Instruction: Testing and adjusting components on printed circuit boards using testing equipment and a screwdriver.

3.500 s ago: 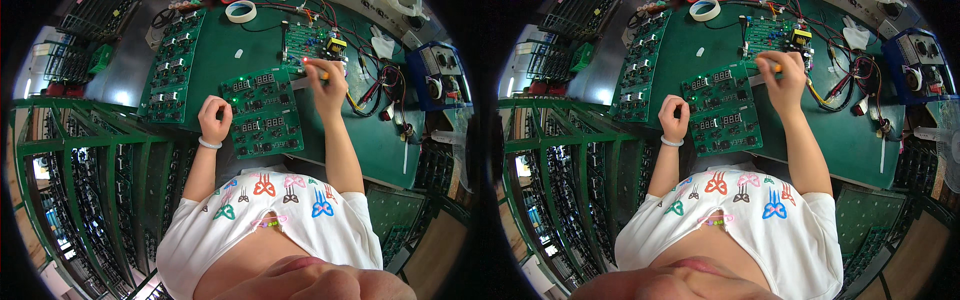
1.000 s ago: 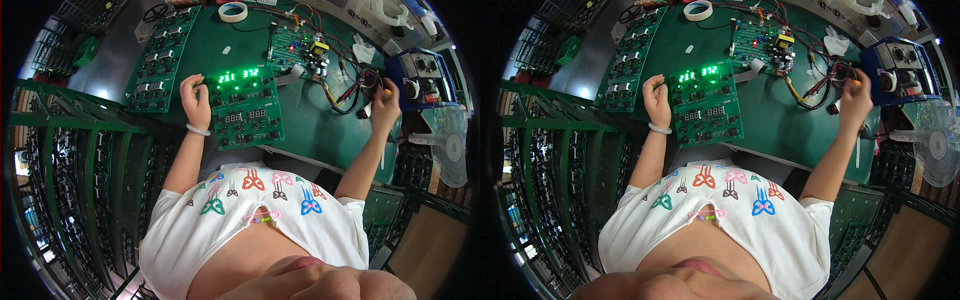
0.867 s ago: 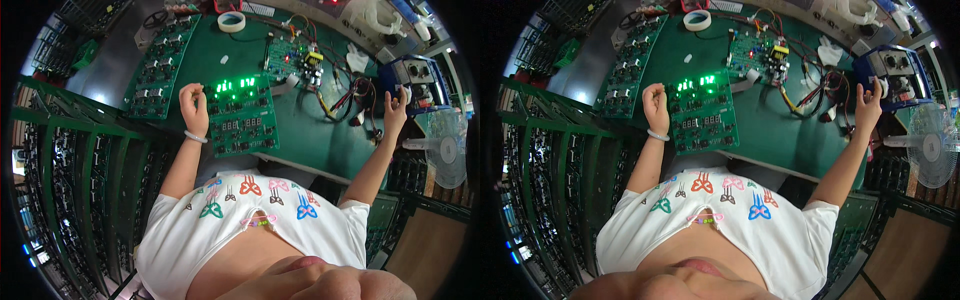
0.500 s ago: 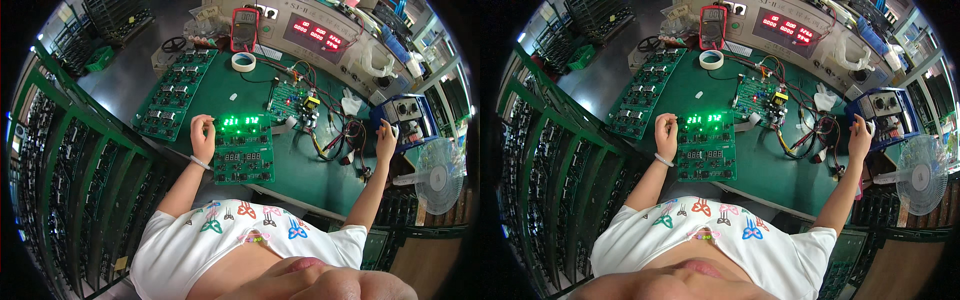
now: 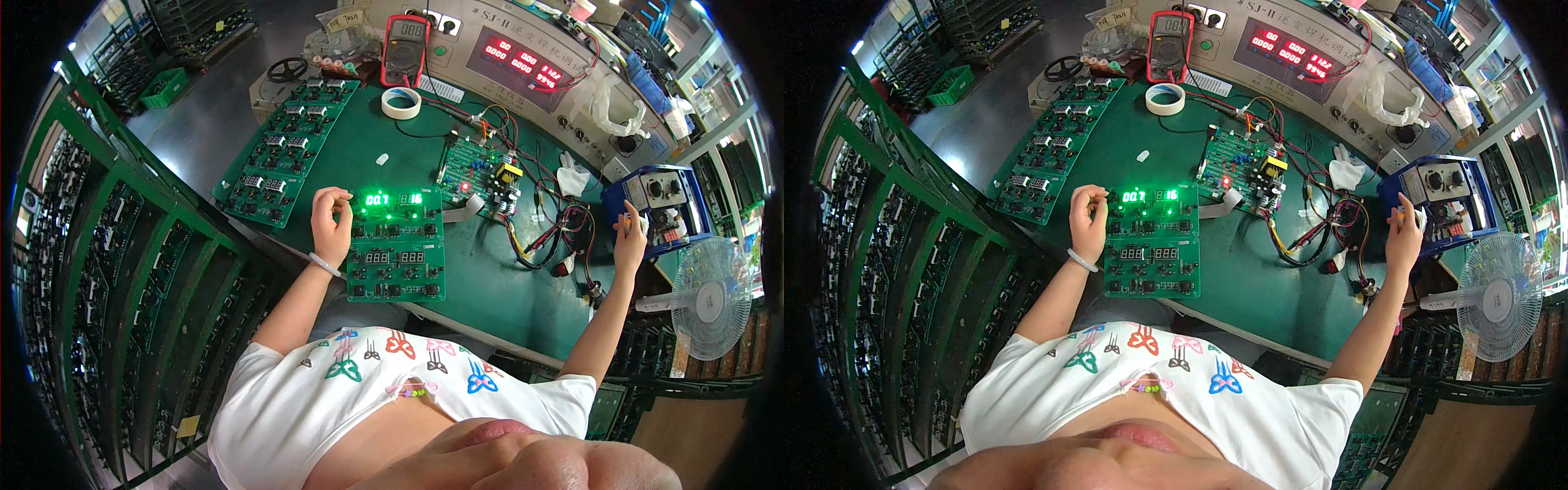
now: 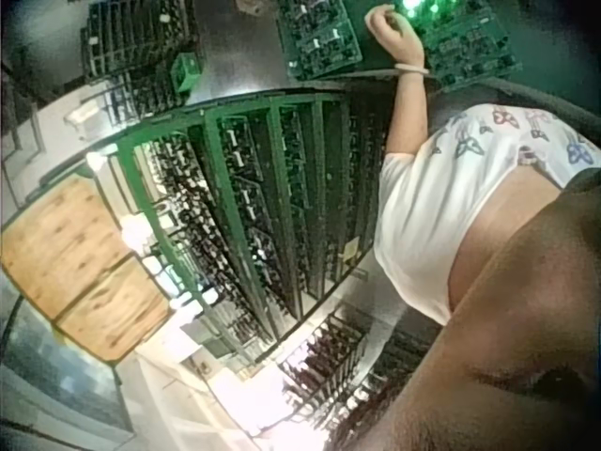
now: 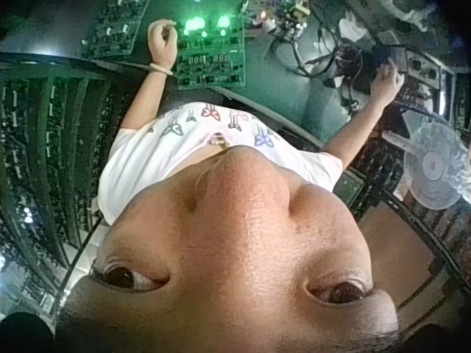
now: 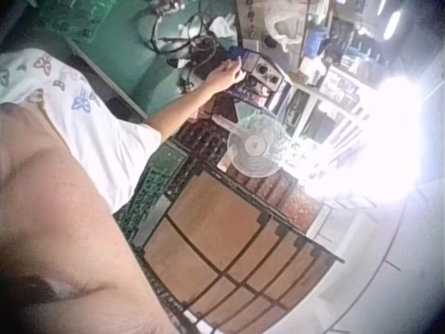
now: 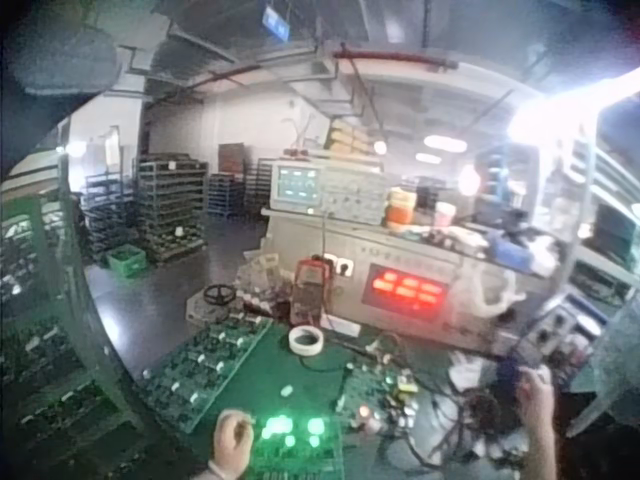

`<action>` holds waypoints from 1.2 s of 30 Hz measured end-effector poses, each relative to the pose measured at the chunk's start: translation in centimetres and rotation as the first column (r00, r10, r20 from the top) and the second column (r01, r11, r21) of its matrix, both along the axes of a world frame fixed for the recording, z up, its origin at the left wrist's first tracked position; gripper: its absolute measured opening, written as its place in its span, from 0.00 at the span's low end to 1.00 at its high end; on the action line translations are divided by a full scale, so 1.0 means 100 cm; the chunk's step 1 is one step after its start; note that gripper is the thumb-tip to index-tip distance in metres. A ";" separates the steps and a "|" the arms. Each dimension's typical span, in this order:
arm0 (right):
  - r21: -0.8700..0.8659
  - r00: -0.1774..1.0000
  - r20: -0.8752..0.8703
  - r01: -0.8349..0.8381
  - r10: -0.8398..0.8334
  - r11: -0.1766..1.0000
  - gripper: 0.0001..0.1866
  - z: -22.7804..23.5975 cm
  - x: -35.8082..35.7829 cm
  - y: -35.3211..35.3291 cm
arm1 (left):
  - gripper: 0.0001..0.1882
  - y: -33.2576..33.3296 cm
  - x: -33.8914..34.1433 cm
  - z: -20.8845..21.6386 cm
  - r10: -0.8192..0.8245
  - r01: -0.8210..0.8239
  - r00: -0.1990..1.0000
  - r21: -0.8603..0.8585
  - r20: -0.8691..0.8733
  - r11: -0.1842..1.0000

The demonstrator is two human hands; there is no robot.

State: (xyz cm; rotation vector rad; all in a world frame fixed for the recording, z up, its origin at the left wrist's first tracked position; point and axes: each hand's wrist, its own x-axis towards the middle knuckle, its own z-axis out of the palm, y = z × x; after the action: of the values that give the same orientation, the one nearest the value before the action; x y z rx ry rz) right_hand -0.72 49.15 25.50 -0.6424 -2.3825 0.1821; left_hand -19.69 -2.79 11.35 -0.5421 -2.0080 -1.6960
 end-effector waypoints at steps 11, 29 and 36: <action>0.013 0.995 0.076 -0.060 0.059 0.998 0.11 0.007 -0.001 0.008 | 0.07 -0.002 -0.001 -0.004 -0.005 0.005 1.000 0.003 0.004 1.000; 0.087 0.995 -0.062 -0.071 0.076 0.994 0.07 -0.002 -0.004 0.013 | 0.08 -0.001 0.000 -0.003 -0.015 0.015 1.000 -0.002 -0.001 1.000; -0.127 0.997 -0.072 0.025 -0.035 0.992 0.14 0.013 -0.013 -0.007 | 0.06 -0.006 -0.005 -0.012 -0.016 0.018 0.999 -0.035 0.041 0.999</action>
State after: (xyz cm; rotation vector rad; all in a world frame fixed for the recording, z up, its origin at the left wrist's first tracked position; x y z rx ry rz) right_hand -2.01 48.41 26.83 -0.7171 -2.3019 0.3396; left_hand -20.17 -3.42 10.13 -0.5424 -2.0709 -1.6974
